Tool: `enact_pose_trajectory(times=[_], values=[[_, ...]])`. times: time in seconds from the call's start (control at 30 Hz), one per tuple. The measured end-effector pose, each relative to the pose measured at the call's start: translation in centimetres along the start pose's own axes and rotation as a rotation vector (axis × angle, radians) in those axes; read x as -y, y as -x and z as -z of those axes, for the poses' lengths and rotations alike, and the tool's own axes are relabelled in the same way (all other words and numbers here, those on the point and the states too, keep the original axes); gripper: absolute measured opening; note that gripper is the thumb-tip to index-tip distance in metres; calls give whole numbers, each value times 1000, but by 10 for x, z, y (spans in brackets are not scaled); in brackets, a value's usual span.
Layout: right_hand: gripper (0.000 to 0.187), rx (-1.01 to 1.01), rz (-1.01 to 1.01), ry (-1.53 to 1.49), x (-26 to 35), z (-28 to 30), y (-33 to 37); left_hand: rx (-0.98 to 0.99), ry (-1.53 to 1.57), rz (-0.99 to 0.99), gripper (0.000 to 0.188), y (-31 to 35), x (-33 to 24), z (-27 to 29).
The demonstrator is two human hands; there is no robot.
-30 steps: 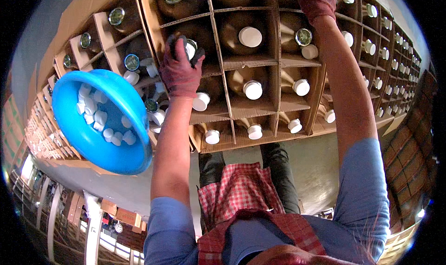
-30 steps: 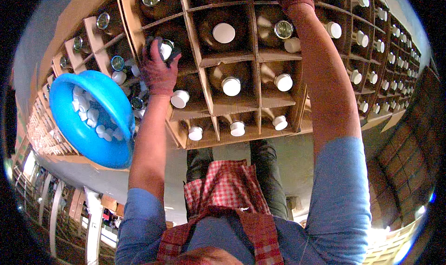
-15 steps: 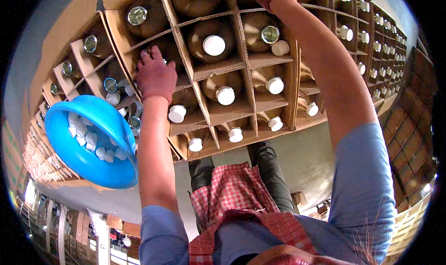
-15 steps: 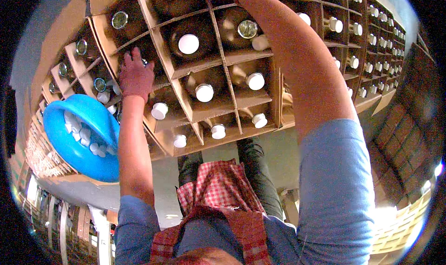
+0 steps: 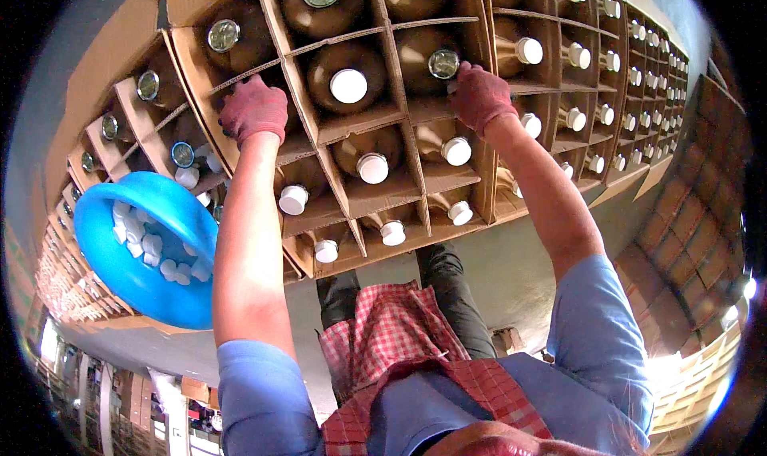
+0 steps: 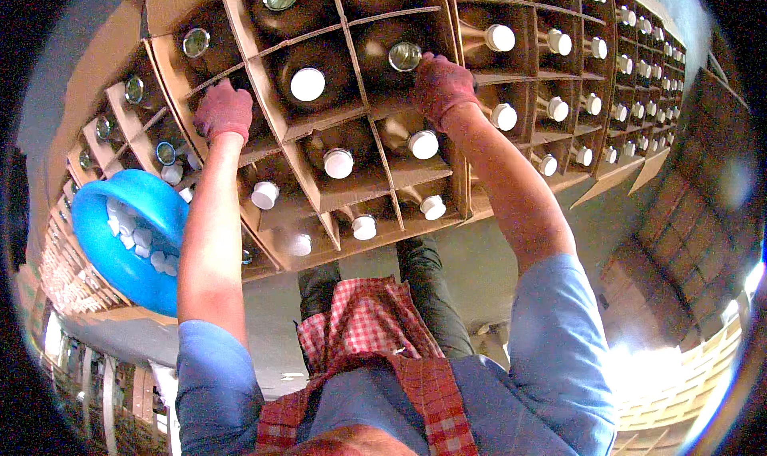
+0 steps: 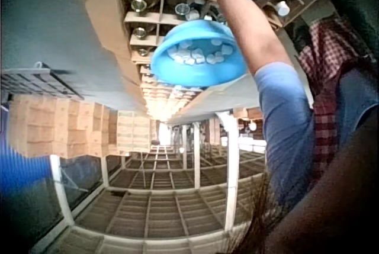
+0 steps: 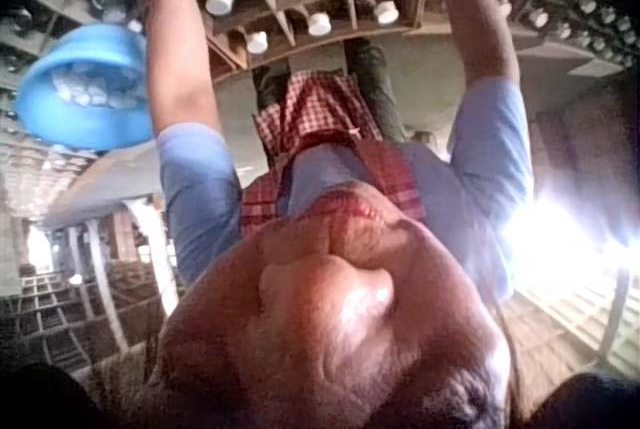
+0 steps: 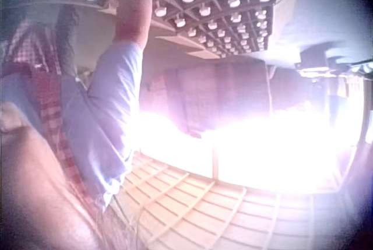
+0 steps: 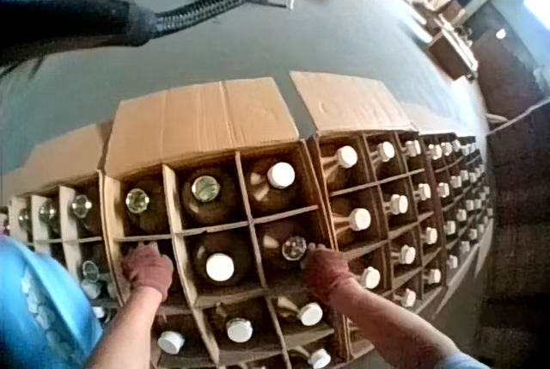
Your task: The person repeatedly picks white bottle caps from a blue bowl and screws them onto glass bottles arranged in cardboard trays. The person works across multiple trays, moving the bowl as needed to continue capping bottles.
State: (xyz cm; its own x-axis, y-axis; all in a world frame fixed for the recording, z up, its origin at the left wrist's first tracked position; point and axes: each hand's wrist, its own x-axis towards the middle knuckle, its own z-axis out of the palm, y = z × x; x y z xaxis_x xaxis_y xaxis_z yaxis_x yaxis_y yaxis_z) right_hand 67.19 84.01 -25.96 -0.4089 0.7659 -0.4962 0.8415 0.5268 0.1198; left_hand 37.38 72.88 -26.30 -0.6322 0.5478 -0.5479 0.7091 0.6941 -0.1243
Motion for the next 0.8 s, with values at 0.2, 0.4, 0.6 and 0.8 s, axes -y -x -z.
enact_pose_trajectory(times=[0.2, 0.4, 0.6, 0.8], values=[[32, 326, 98, -23, -1, 25, -4, -8, 16, 16, 37, -3, 3, -4], [53, 202, 128, -164, -17, 26, 14, 28, 3, 21, 37, -3, -7, 1], [64, -156, 11, -270, 0, 51, 23, 36, 33, 66, 33, -1, 0, 2], [48, -215, 185, -123, 12, -4, -16, 72, 188, -25, 25, -11, 1, -15]])
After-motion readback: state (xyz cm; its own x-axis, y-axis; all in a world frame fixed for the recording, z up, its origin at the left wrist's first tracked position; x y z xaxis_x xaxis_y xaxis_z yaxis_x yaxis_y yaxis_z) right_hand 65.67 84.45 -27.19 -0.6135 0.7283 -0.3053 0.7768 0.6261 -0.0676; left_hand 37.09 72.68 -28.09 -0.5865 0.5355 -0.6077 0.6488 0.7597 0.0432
